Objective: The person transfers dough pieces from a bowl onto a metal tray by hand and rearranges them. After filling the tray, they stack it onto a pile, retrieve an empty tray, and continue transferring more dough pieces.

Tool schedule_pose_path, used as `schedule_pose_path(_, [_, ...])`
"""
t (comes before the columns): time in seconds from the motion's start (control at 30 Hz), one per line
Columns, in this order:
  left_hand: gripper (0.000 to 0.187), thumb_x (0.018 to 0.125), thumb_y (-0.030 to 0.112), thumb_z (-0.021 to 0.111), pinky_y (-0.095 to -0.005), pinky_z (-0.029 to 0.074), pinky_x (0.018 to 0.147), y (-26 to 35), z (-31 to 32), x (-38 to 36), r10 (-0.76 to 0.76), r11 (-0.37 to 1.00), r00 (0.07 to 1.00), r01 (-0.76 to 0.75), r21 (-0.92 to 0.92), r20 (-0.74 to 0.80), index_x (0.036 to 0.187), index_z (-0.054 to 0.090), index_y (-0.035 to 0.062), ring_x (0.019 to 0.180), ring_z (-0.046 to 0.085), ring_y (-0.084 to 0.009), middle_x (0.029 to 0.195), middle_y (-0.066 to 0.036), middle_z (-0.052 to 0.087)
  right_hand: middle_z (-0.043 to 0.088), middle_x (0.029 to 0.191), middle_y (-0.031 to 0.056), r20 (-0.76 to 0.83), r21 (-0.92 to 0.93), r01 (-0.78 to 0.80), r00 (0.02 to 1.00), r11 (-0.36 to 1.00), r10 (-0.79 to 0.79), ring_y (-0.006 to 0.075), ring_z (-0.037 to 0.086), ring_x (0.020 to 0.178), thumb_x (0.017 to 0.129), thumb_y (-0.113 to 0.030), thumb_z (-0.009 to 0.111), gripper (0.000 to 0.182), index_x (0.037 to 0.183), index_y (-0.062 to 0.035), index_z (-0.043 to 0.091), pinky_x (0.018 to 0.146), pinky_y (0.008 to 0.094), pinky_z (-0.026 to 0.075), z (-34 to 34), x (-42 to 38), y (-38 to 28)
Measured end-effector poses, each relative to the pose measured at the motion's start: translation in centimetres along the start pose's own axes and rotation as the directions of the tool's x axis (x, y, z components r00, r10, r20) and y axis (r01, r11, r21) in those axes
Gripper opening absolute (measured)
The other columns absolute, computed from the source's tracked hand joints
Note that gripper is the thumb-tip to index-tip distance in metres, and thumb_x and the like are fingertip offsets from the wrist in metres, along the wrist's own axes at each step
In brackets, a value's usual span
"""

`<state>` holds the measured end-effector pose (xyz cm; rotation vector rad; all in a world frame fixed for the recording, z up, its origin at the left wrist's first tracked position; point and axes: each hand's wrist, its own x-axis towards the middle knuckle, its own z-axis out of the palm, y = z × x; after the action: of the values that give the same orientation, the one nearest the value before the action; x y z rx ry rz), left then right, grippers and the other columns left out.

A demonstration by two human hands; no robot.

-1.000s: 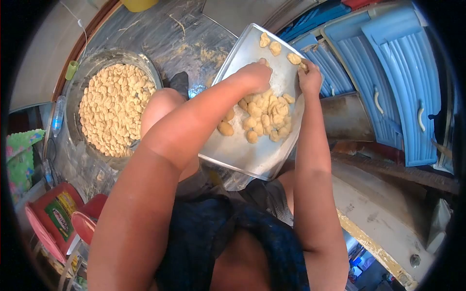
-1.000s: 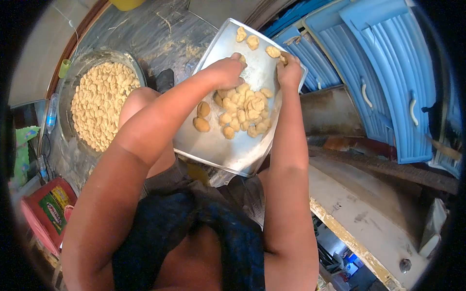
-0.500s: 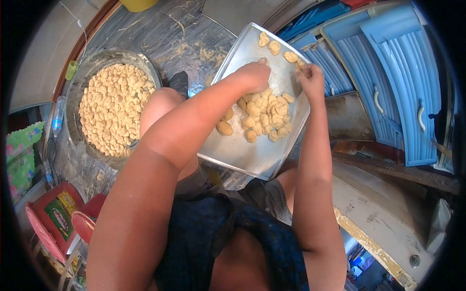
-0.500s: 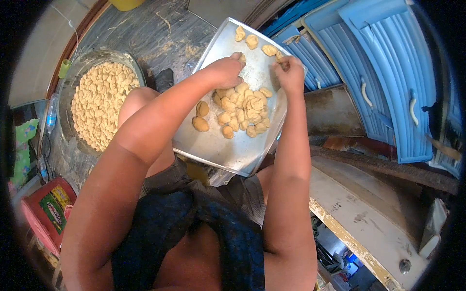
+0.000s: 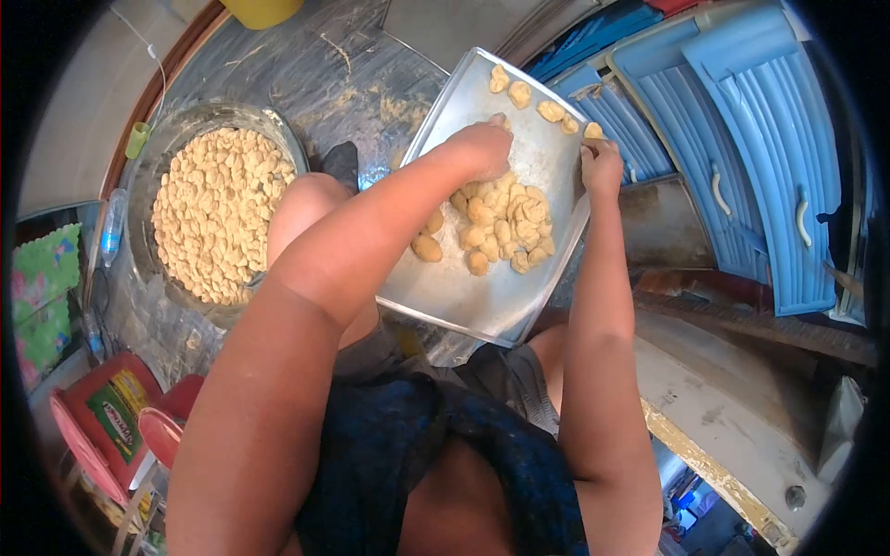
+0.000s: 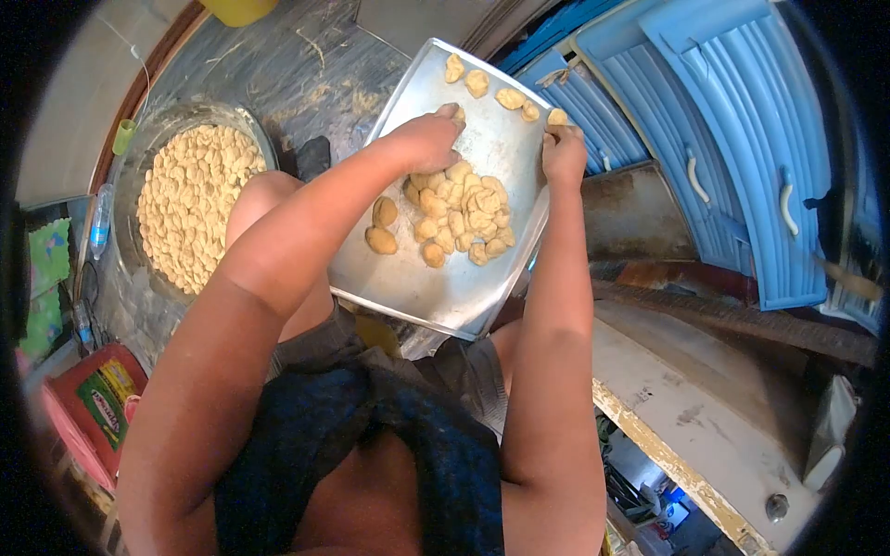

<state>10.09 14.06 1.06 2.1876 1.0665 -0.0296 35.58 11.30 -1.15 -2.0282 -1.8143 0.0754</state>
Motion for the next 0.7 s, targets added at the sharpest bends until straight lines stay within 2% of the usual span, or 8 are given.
schedule_pose_path(0.07, [0.047,0.079,0.023,0.062,-0.0381,0.042,0.096,0.0,-0.4,0.0,-0.006,1.000,1.000,0.006,-0.005,-0.007,0.118,0.052,-0.0026,0.109,0.053,-0.0353,0.141,-0.020,0.030,0.063,0.085,0.0161,0.074,0.088,-0.240,0.969,0.967,0.234,0.0299,0.060,0.084,0.074,-0.010,0.063,0.018,0.090,-0.0022,0.066,0.078,0.0358,0.047,-0.2,0.4,-0.9])
schedule_pose_path(0.13, [0.048,0.079,0.023,0.062,-0.0380,0.041,0.096,0.1,-0.4,-0.2,-0.004,1.000,1.000,0.004,-0.023,0.011,0.119,0.051,-0.0025,0.110,0.052,-0.0356,0.141,-0.021,0.029,0.061,0.089,0.0159,0.054,0.115,-0.225,0.974,0.968,0.220,0.0301,0.058,0.087,0.072,-0.012,0.065,0.022,0.092,-0.0051,0.065,0.081,0.0358,0.046,1.1,1.0,0.6])
schedule_pose_path(0.2, [0.049,0.079,0.023,0.062,-0.0379,0.041,0.096,0.1,-0.5,-0.2,-0.010,1.000,1.000,0.010,-0.015,0.014,0.120,0.051,-0.0024,0.110,0.052,-0.0356,0.142,-0.021,0.029,0.059,0.098,0.0152,-0.286,0.008,-0.063,0.956,0.998,0.063,0.0296,0.055,0.095,0.069,-0.014,0.066,0.026,0.094,-0.0081,0.065,0.085,0.0364,0.044,1.6,1.2,0.6])
schedule_pose_path(0.23, [0.049,0.079,0.023,0.062,-0.0378,0.041,0.097,0.1,-0.4,-0.1,-0.009,1.000,1.000,0.009,-0.002,0.020,0.120,0.051,-0.0022,0.111,0.051,-0.0356,0.142,-0.021,0.029,0.059,0.098,0.0152,-0.284,0.011,-0.066,0.956,0.998,0.066,0.0296,0.055,0.095,0.069,-0.014,0.066,0.026,0.094,-0.0081,0.065,0.085,0.0364,0.044,1.6,1.3,0.7])
schedule_pose_path(0.3, [0.050,0.079,0.022,0.062,-0.0377,0.041,0.097,0.0,-0.3,-0.1,-0.009,1.000,1.000,0.009,0.004,0.027,0.121,0.051,-0.0021,0.112,0.051,-0.0354,0.142,-0.021,0.029,0.056,0.109,0.0129,0.033,0.119,-0.159,0.987,0.980,0.156,0.0321,0.052,0.101,0.066,-0.016,0.066,0.035,0.101,-0.0107,0.064,0.089,0.0371,0.041,1.2,1.6,0.9])
schedule_pose_path(0.4, [0.050,0.079,0.022,0.062,-0.0375,0.041,0.097,-0.1,-0.4,0.1,-0.020,1.000,0.999,0.020,0.000,0.025,0.121,0.051,-0.0021,0.112,0.051,-0.0352,0.142,-0.021,0.029,0.057,0.109,0.0099,0.159,-0.021,-0.166,0.973,0.986,0.167,0.0324,0.047,0.108,0.068,-0.019,0.067,0.040,0.108,-0.0150,0.062,0.094,0.0398,0.037,0.7,2.1,0.8])
schedule_pose_path(0.53, [0.050,0.078,0.021,0.062,-0.0372,0.040,0.097,0.0,-0.3,0.0,-0.010,1.000,1.000,0.010,-0.006,0.003,0.121,0.051,-0.0021,0.113,0.050,-0.0348,0.141,-0.021,0.030,0.057,0.113,0.0075,0.036,-0.010,-0.124,0.992,0.992,0.124,0.0313,0.044,0.113,0.070,-0.026,0.069,0.045,0.113,-0.0192,0.060,0.097,0.0438,0.032,0.7,2.3,-2.4])
schedule_pose_path(0.7, [0.053,0.079,0.019,0.061,-0.0372,0.040,0.097,-0.2,0.1,0.2,-0.006,1.000,1.000,0.006,0.015,-0.019,0.125,0.046,-0.0030,0.114,0.049,-0.0353,0.142,-0.022,0.027,0.056,0.120,0.0072,0.175,-0.023,-0.017,0.984,1.000,0.021,0.0284,0.042,0.116,0.070,-0.029,0.071,0.048,0.116,-0.0202,0.059,0.098,0.0465,0.026,1.9,3.6,-4.2])
